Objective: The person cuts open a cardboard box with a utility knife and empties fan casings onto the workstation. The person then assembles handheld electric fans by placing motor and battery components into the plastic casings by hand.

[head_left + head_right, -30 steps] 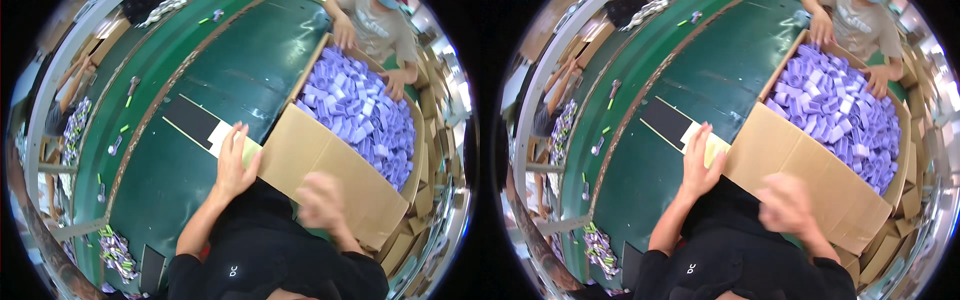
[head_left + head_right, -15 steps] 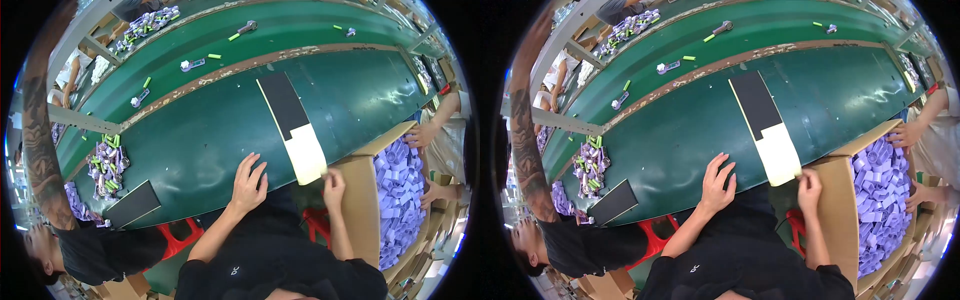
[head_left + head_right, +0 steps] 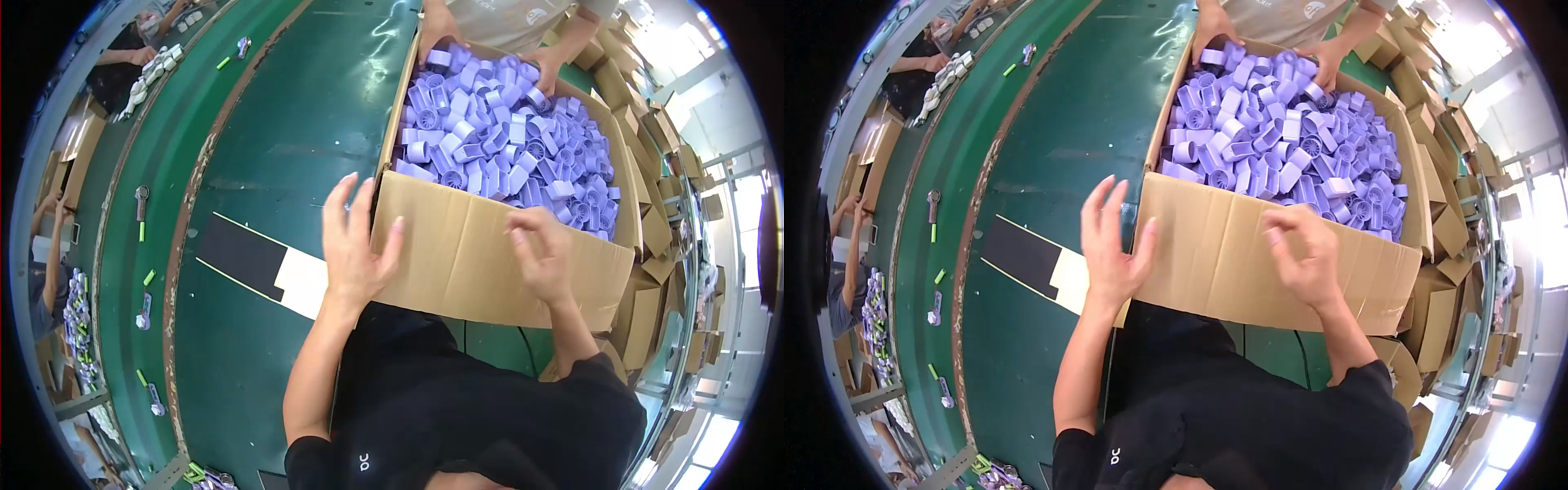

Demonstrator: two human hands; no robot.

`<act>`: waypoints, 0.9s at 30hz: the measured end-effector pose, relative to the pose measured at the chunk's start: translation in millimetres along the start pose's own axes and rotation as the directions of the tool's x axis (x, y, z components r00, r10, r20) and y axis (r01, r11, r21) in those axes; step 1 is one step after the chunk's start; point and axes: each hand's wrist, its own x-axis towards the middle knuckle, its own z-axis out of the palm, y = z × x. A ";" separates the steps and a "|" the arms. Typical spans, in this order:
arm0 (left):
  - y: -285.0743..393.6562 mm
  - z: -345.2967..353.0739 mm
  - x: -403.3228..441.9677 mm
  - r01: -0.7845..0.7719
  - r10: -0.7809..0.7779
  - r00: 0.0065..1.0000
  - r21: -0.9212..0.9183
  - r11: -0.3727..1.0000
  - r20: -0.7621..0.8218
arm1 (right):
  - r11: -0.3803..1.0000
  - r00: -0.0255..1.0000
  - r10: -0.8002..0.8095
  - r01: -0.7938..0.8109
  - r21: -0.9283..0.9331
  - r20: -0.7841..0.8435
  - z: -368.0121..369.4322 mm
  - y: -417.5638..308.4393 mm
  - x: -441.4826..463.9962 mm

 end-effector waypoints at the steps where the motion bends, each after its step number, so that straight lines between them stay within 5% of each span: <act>1: -2.7 8.7 -0.6 -0.033 0.032 0.999 0.021 0.999 0.029 | 0.995 0.995 0.028 -0.037 -0.093 -0.091 -3.8 7.6 -2.4; 4: -22.1 16.1 -9.1 0.031 -0.033 0.999 0.079 0.996 0.023 | 0.986 0.992 -0.010 -0.011 -0.165 -0.126 1.6 27.2 -1.3; 7: -80.1 -20.6 -14.5 0.134 -0.112 0.987 0.197 0.971 -0.117 | 0.979 0.993 -0.099 0.108 -0.175 0.057 17.8 20.9 16.1; 10: -156.8 -99.2 -20.5 0.257 -0.141 0.955 0.491 0.832 -0.262 | 0.932 0.900 -0.298 0.346 -0.108 0.319 43.5 -6.3 63.1; 15: -286.7 -234.9 -50.6 0.526 -0.219 0.847 0.706 0.473 -0.485 | 0.811 0.722 -0.552 0.581 0.067 0.417 173.0 -35.0 200.0; 20: -354.8 -278.5 39.3 0.564 -0.310 0.824 0.642 0.518 -0.474 | 0.893 0.870 -0.333 0.415 -0.175 0.364 411.2 7.2 389.6; 24: -418.5 -269.2 99.1 0.659 -0.542 0.711 0.692 0.294 -0.447 | 0.901 0.939 -0.234 0.307 -0.306 0.253 555.8 44.2 502.1; 27: -465.0 -262.6 107.9 0.640 -0.579 0.677 0.752 0.159 -0.454 | 0.909 0.982 -0.052 0.121 -0.398 0.181 593.3 50.5 555.3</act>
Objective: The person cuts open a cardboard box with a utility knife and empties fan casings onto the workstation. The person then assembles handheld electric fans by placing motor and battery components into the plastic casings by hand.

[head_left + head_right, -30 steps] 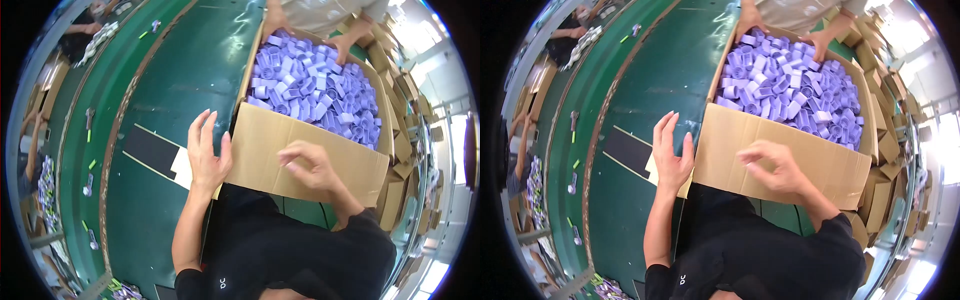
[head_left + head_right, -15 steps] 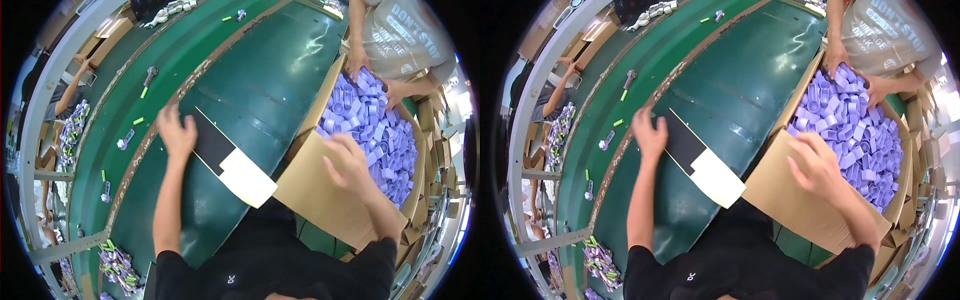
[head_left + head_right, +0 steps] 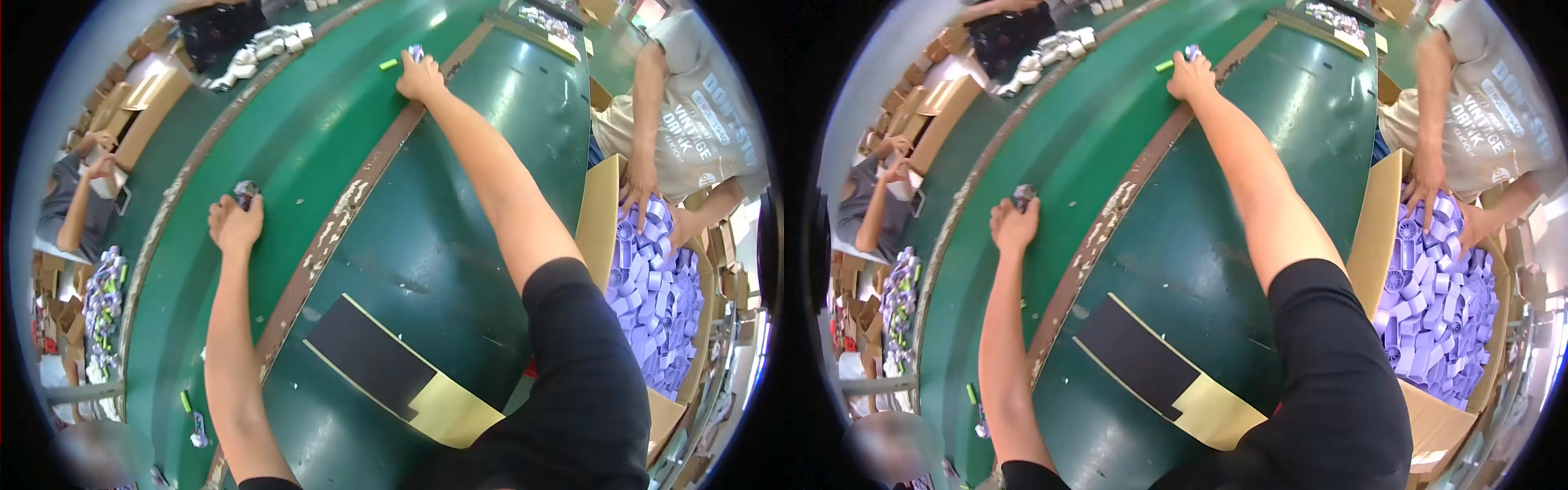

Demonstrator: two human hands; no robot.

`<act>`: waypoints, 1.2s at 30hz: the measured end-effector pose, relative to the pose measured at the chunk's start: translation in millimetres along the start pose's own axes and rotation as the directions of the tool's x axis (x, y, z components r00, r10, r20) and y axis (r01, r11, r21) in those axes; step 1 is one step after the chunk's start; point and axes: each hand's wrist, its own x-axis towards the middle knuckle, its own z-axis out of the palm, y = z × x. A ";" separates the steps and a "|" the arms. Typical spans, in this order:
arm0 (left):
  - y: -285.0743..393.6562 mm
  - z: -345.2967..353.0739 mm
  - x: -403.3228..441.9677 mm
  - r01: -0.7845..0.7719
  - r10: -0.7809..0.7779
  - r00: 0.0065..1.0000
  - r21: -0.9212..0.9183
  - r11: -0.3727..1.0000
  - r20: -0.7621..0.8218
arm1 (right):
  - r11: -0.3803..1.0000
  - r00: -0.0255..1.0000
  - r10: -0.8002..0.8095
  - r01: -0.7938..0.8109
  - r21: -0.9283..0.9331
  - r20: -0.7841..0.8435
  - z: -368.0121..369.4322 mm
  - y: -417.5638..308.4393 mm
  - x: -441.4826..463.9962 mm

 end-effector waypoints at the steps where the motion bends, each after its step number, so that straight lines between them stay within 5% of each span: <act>1: -4.7 9.7 3.3 -0.065 0.063 0.997 -0.037 0.997 -0.044 | 0.995 0.996 0.061 -0.056 -0.078 0.061 9.5 4.1 15.8; 3: -8.3 17.7 4.8 -0.176 0.166 0.974 -0.053 0.983 -0.153 | 0.979 0.985 0.126 -0.104 -0.174 0.118 21.9 11.8 36.6; 6: -9.1 4.8 -2.6 -0.118 0.081 0.987 -0.295 0.948 -0.136 | 0.972 0.995 0.021 0.004 -0.234 0.102 38.4 28.0 46.9; 8: -20.7 -10.1 -10.1 -0.175 0.111 0.973 -0.335 0.926 -0.200 | 0.990 0.996 -0.047 0.036 -0.138 -0.080 46.5 39.1 43.1; 10: -30.5 -49.7 -28.9 -0.086 0.062 0.995 -0.384 0.919 -0.074 | 0.984 0.979 -0.177 0.178 0.007 -0.101 53.2 46.0 46.7; 13: -66.7 -96.7 -52.7 0.091 -0.067 0.996 -0.482 0.872 0.065 | 0.948 0.989 -0.055 0.095 0.303 -0.137 11.0 4.2 -1.7; 16: -105.3 -134.2 -73.4 -0.156 0.080 0.977 -0.417 0.896 -0.195 | 0.861 0.969 -0.239 0.245 0.446 -0.069 -18.2 -28.5 -52.5; 18: -133.8 -154.9 -84.1 -0.135 0.116 0.990 -0.301 0.944 -0.078 | 0.726 0.891 -0.453 0.347 0.594 0.032 -42.7 -57.7 -96.9; 23: -177.1 -116.8 -108.2 -0.095 0.142 0.984 -0.359 0.929 0.109 | 0.371 0.711 -0.643 -0.036 0.928 0.285 -113.3 -137.3 -242.5; 26: -175.8 -98.7 -132.2 -0.037 0.152 0.965 -0.464 0.885 0.212 | 0.382 0.580 -0.755 0.011 0.924 0.306 -142.3 -172.0 -320.0; 30: -157.7 -89.6 -146.4 -0.069 0.172 0.972 -0.512 0.856 0.157 | 0.390 0.383 -0.850 -0.005 0.921 0.362 -151.7 -197.0 -393.3; 36: -127.7 -110.5 -163.8 0.166 -0.064 0.980 -0.591 0.789 0.189 | 0.379 0.223 -0.911 0.115 0.918 0.347 -160.5 -226.5 -439.8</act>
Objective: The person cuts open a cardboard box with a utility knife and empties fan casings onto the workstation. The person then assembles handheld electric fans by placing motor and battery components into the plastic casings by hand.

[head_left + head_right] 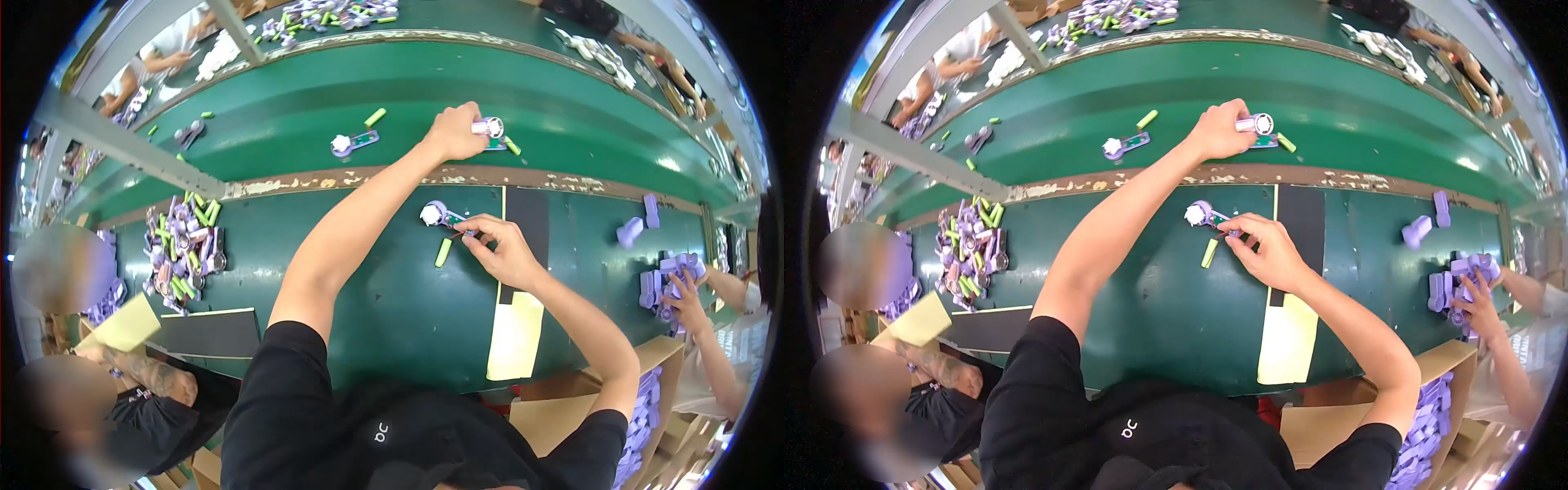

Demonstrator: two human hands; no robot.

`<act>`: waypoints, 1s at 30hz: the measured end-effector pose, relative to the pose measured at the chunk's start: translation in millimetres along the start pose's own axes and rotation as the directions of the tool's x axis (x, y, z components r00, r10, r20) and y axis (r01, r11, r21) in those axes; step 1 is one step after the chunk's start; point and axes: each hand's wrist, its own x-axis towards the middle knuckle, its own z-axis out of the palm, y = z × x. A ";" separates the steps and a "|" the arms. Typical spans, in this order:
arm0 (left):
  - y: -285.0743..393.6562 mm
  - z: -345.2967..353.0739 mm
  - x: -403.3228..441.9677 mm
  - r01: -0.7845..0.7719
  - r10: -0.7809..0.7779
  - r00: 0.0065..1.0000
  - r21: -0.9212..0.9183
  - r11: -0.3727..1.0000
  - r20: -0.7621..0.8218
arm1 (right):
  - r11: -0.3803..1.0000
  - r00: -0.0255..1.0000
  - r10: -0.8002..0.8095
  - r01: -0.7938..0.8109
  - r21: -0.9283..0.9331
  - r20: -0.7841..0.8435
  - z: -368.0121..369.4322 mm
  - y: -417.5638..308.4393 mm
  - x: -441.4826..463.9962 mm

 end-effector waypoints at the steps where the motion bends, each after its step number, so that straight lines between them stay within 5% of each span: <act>1: 5.5 -18.9 -14.3 -0.005 0.005 1.000 -0.045 0.999 0.001 | 1.000 1.000 0.004 -0.004 0.007 0.010 6.2 -1.3 3.6; 6: -19.0 -124.1 -116.8 0.032 -0.037 0.999 -0.212 0.977 -0.019 | 0.993 0.995 -0.040 0.028 0.118 0.095 47.4 -2.1 26.2; 10: -67.5 -183.0 -223.1 0.119 -0.174 0.945 -0.206 0.971 -0.276 | 0.979 0.963 -0.125 0.081 0.185 0.238 99.5 -26.2 70.9; 11: -74.3 -193.1 -248.4 0.210 -0.222 0.896 -0.073 0.975 -0.384 | 0.978 0.940 -0.126 0.065 0.197 0.318 110.6 -40.8 82.7; 14: -89.8 -208.6 -310.4 0.426 -0.263 0.743 0.132 0.895 -0.615 | 0.878 0.852 -0.457 0.478 -0.024 0.257 142.5 -60.7 113.3; 17: -118.4 -211.0 -355.0 0.512 -0.229 0.695 0.245 0.823 -0.682 | 0.827 0.878 -0.479 0.461 -0.321 0.028 136.0 -53.0 155.4; 18: -127.0 -208.7 -362.2 0.497 -0.185 0.698 0.283 0.820 -0.691 | 0.715 0.818 -0.576 0.493 -0.496 -0.016 127.1 -40.7 175.0; 21: -131.3 -202.8 -383.4 0.532 -0.169 0.718 0.376 0.759 -0.675 | 0.531 0.891 -0.453 0.292 -0.795 0.025 98.9 -17.4 212.0; 24: -129.3 -192.4 -398.4 0.473 0.012 0.743 0.537 0.698 -0.670 | 0.394 0.936 -0.329 0.253 -0.884 0.122 83.7 17.1 237.8; 26: -113.0 -185.5 -405.9 0.533 -0.110 0.752 0.503 0.680 -0.649 | 0.393 0.958 -0.268 0.207 -0.896 0.103 78.5 14.0 247.6; 30: -92.4 -164.9 -425.8 0.469 -0.062 0.748 0.459 0.755 -0.661 | 0.504 0.864 -0.502 0.322 -0.802 0.031 97.1 -16.4 229.9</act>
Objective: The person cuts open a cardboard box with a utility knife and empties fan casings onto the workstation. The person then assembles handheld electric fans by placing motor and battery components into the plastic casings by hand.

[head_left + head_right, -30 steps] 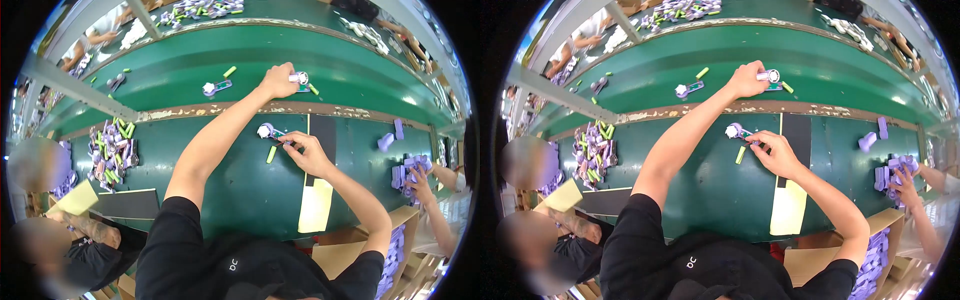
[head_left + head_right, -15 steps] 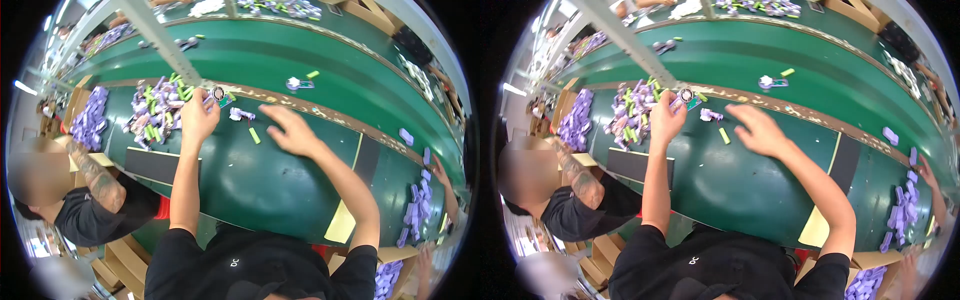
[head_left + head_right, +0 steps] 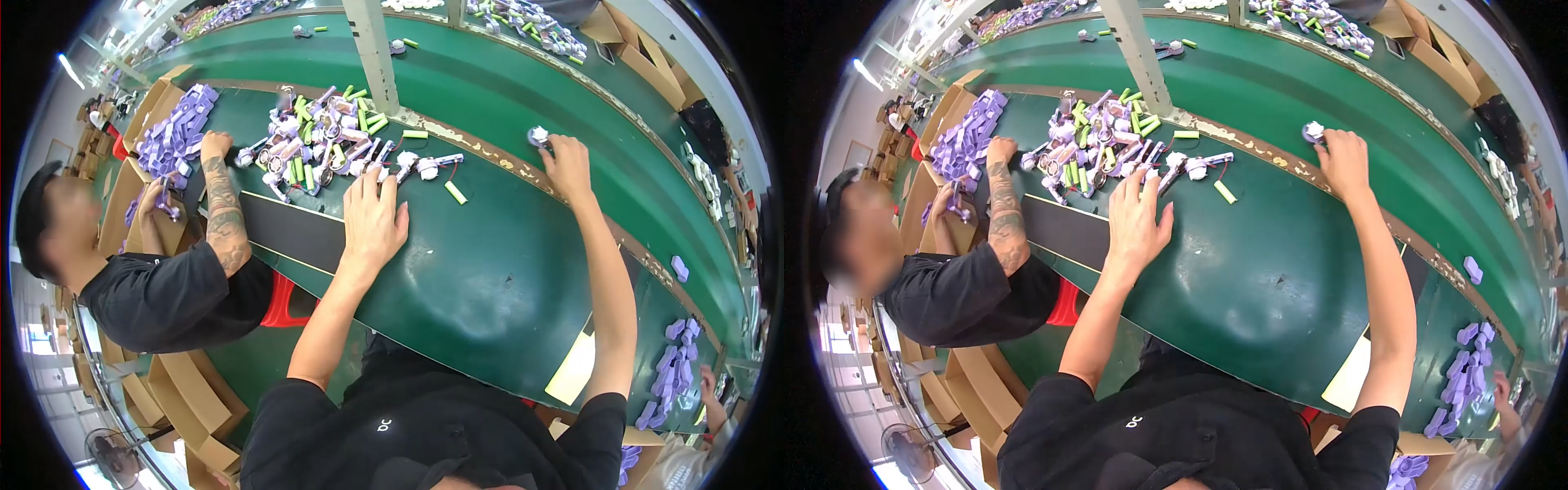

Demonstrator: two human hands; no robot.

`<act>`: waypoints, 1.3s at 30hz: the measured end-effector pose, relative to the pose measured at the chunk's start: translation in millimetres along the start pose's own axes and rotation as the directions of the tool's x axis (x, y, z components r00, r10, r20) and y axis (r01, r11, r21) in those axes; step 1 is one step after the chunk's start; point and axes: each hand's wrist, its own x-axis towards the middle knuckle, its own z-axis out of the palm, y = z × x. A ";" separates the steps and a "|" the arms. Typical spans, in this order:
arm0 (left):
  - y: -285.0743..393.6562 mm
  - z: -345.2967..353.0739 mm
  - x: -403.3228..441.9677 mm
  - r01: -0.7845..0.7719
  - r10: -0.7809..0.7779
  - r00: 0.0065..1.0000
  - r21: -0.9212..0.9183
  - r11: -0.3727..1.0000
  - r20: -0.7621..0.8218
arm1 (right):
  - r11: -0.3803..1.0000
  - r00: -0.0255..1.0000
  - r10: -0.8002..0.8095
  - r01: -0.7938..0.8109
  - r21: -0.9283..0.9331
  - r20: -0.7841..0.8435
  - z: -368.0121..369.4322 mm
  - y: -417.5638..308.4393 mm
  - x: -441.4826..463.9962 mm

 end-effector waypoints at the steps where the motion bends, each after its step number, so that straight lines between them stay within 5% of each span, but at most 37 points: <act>1: 1.7 -0.2 -7.1 -0.003 0.002 1.000 -0.013 1.000 -0.013 | 0.998 0.999 -0.030 0.031 0.059 -0.025 -4.6 -17.9 -0.1; 6: 12.9 10.0 -31.1 -0.025 0.022 0.999 -0.069 0.997 -0.046 | 0.973 0.998 -0.063 0.066 0.219 -0.020 -7.0 -122.8 -4.1; 8: 18.8 13.4 -34.5 -0.036 0.030 0.998 -0.095 0.995 -0.062 | 0.883 0.976 -0.039 -0.066 0.466 0.213 0.9 -162.2 -4.4; 10: 20.2 14.2 -40.0 -0.021 0.013 0.998 -0.103 0.994 -0.069 | 0.781 0.984 -0.155 0.179 0.598 -0.092 8.3 -189.4 -18.8; 13: 18.0 13.8 -42.5 -0.007 -0.004 0.995 -0.106 0.994 -0.103 | 0.733 0.994 0.089 -0.023 0.680 -0.063 -3.0 -201.0 -31.5; 20: 43.9 17.4 51.3 -0.287 0.229 0.948 -0.279 0.917 -0.223 | 0.898 0.928 0.360 -0.318 0.304 -0.093 -5.1 -146.9 -90.3; 23: 45.5 49.4 119.6 -0.384 0.353 0.923 -0.301 0.873 -0.155 | 0.909 0.917 0.379 -0.345 0.234 -0.121 -12.4 -131.8 -109.8; 26: 14.0 106.4 210.5 -0.425 0.424 0.905 -0.099 0.900 -0.033 | 0.899 0.896 0.417 -0.381 0.217 -0.154 -4.0 -128.6 -122.5; 29: -11.1 137.5 290.6 -0.248 0.143 0.917 0.254 0.935 0.373 | 0.885 0.888 0.439 -0.401 0.237 -0.140 -6.0 -130.3 -120.1; 31: -29.4 151.5 328.4 -0.211 -0.026 0.874 0.427 0.880 0.485 | 0.883 0.876 0.453 -0.413 0.224 -0.169 -1.5 -126.3 -121.1; 33: -96.2 204.1 372.0 -0.163 -0.034 0.859 0.335 0.928 0.511 | 0.882 0.877 0.441 -0.385 0.271 -0.191 -2.7 -124.6 -113.2; 34: -133.4 234.7 386.8 -0.332 0.057 0.829 0.407 0.851 0.556 | 0.871 0.861 0.468 -0.410 0.269 -0.202 -5.9 -124.5 -116.0; 36: -155.7 252.1 407.5 -0.249 -0.022 0.841 0.423 0.871 0.541 | 0.862 0.856 0.478 -0.415 0.292 -0.195 -5.0 -122.8 -115.4; 37: -160.7 263.3 419.1 -0.483 0.054 0.757 0.502 0.717 0.651 | 0.854 0.859 0.481 -0.414 0.316 -0.175 -11.5 -122.3 -115.4; 38: -148.9 259.0 428.6 -0.335 -0.009 0.777 0.426 0.840 0.630 | 0.845 0.855 0.489 -0.414 0.339 -0.175 -9.7 -122.4 -116.8; 39: -206.8 310.0 448.5 -0.457 0.133 0.809 0.470 0.755 0.573 | 0.849 0.854 0.493 -0.431 0.306 -0.164 -14.3 -124.2 -115.9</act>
